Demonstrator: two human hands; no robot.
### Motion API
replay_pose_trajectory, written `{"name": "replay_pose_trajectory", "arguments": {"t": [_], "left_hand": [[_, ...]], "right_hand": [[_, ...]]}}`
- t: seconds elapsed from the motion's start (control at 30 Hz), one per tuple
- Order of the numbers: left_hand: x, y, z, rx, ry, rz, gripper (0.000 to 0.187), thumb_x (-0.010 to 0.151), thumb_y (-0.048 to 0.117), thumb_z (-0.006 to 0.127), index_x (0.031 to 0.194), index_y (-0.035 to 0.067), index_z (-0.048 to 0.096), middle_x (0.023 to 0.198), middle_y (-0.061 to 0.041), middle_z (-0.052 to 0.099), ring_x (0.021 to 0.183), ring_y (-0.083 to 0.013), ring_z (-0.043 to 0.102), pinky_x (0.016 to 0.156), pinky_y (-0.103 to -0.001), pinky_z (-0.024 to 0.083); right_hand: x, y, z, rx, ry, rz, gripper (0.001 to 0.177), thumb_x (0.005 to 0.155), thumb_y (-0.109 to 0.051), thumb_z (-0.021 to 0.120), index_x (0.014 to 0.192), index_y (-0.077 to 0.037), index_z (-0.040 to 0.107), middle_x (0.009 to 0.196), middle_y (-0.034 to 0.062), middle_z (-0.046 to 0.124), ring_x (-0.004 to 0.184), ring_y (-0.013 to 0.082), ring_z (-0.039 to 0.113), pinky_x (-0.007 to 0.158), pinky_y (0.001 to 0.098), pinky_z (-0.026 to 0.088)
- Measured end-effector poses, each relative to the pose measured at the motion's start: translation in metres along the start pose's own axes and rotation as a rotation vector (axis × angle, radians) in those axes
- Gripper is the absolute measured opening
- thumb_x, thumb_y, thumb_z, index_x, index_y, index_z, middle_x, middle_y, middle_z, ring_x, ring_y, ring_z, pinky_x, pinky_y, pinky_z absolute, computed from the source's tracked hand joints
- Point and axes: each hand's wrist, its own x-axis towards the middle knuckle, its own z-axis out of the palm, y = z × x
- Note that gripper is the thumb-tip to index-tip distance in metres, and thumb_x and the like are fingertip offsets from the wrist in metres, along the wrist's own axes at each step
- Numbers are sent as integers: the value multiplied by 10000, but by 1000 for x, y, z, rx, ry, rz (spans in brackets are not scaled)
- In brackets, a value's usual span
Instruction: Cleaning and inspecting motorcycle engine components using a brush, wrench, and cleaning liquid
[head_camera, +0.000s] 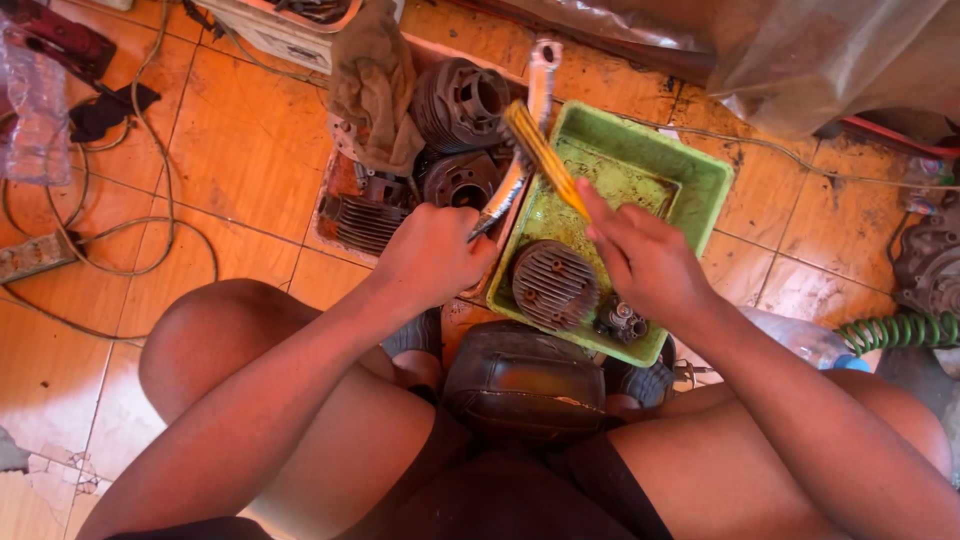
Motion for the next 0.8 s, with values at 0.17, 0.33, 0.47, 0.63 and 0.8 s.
{"name": "replay_pose_trajectory", "arguments": {"t": [0.17,0.33,0.47,0.63,0.8], "left_hand": [[-7,4,-6,109,30,51,288,857,200,600,608,72,533,470,-183,557,424,-366,606,383,-399,478],[-8,7,-10,85,27,7,271,872,202,593,613,139,542,465,-82,562,401,-236,593,386,-296,507],[-16,5,-20,192,44,13,252,883,204,599,659,89,604,497,-140,579,456,-309,640,406,-353,521],[-21,13,-16,284,-29,40,265,879,236,603,690,52,622,548,-184,628,536,-383,691,452,-438,552],[-20,9,-15,332,-103,-6,280,907,273,577,768,42,653,642,-202,672,655,-414,726,558,-474,595]], "right_hand": [[3,28,9,-136,18,-12,465,1055,-67,607,1519,-48,588,701,168,648,560,251,609,818,504,490],[6,-18,-8,-124,3,24,284,1086,-84,609,1309,54,717,636,152,588,466,214,541,589,341,538],[7,-10,3,-173,3,-142,374,1040,-105,601,1408,-75,665,624,93,553,450,211,557,459,315,518],[6,-11,-4,-177,66,-88,361,1075,-54,583,1417,32,661,637,142,600,467,197,556,465,286,506],[3,-26,-4,-142,24,-144,265,1051,-65,575,1242,42,725,612,141,606,443,195,578,426,255,493]]}}
